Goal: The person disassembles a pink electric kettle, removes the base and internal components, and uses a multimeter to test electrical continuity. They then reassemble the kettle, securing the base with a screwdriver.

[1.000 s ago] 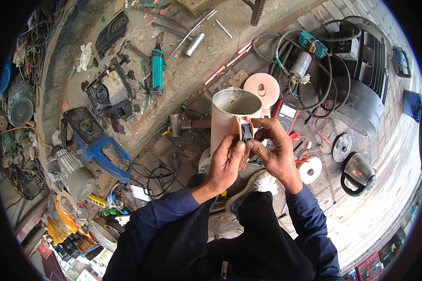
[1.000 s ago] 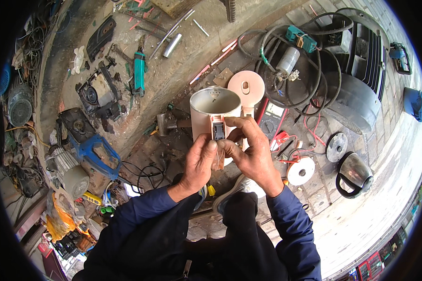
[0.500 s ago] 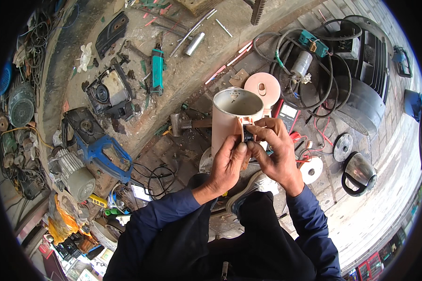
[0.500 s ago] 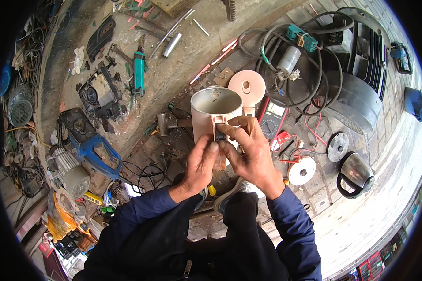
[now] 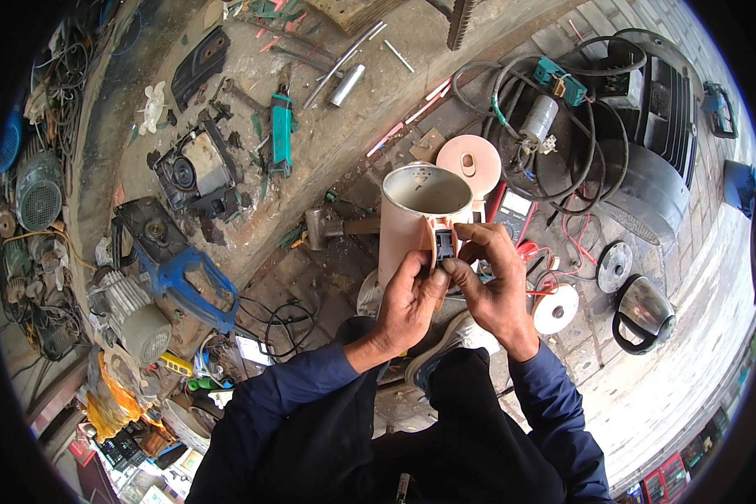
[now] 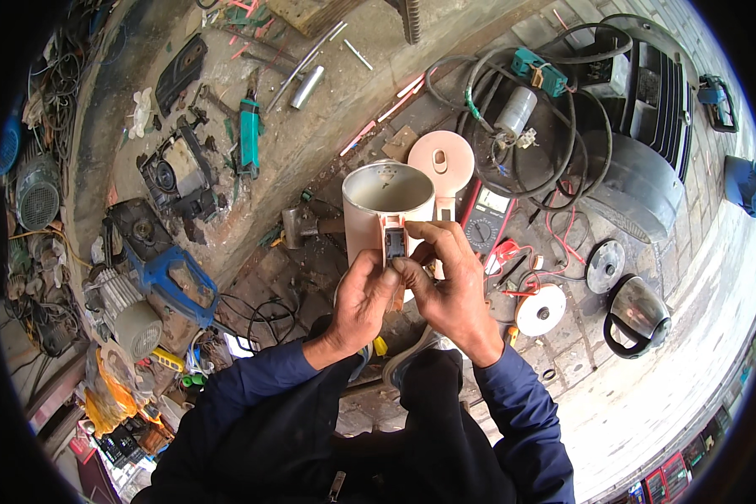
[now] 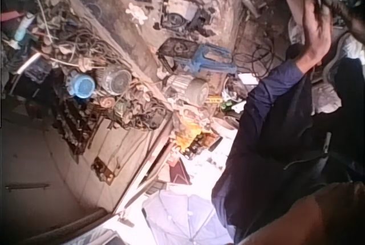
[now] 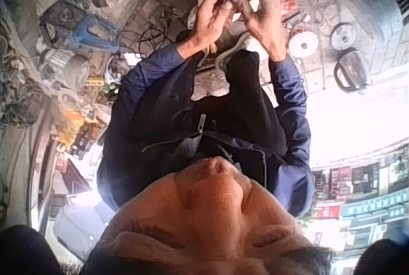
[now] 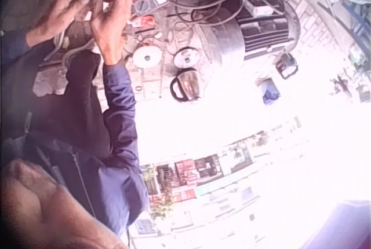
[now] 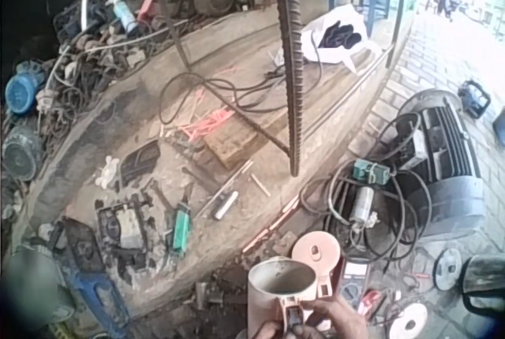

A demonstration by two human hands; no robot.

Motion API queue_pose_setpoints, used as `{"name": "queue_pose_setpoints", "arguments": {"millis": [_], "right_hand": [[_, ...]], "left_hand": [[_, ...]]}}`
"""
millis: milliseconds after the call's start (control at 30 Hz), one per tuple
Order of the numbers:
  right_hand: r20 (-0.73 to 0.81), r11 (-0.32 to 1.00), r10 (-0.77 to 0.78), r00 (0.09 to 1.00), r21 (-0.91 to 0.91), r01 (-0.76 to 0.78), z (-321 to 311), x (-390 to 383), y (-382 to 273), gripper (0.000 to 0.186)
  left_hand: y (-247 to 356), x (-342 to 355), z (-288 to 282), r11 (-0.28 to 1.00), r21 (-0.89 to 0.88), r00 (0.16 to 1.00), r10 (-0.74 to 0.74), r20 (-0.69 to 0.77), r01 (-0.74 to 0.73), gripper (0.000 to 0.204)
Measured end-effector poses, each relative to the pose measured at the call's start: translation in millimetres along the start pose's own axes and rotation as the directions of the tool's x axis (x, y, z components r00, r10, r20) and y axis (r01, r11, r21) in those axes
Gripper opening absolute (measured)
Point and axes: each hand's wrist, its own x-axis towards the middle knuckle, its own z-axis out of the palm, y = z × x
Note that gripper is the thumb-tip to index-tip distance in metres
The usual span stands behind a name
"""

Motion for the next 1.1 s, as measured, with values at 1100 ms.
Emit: {"name": "queue_pose_setpoints", "arguments": {"millis": [1100], "right_hand": [[0.118, 0.951, 0.109, 0.987, 0.277, -0.138, -3.4, -6.9, 9.4, 0.048]], "left_hand": [[5.3, 1.5, 0.4, 1.000, -0.010, 1.000, -0.018, 0.007, 0.019, 0.028]]}}
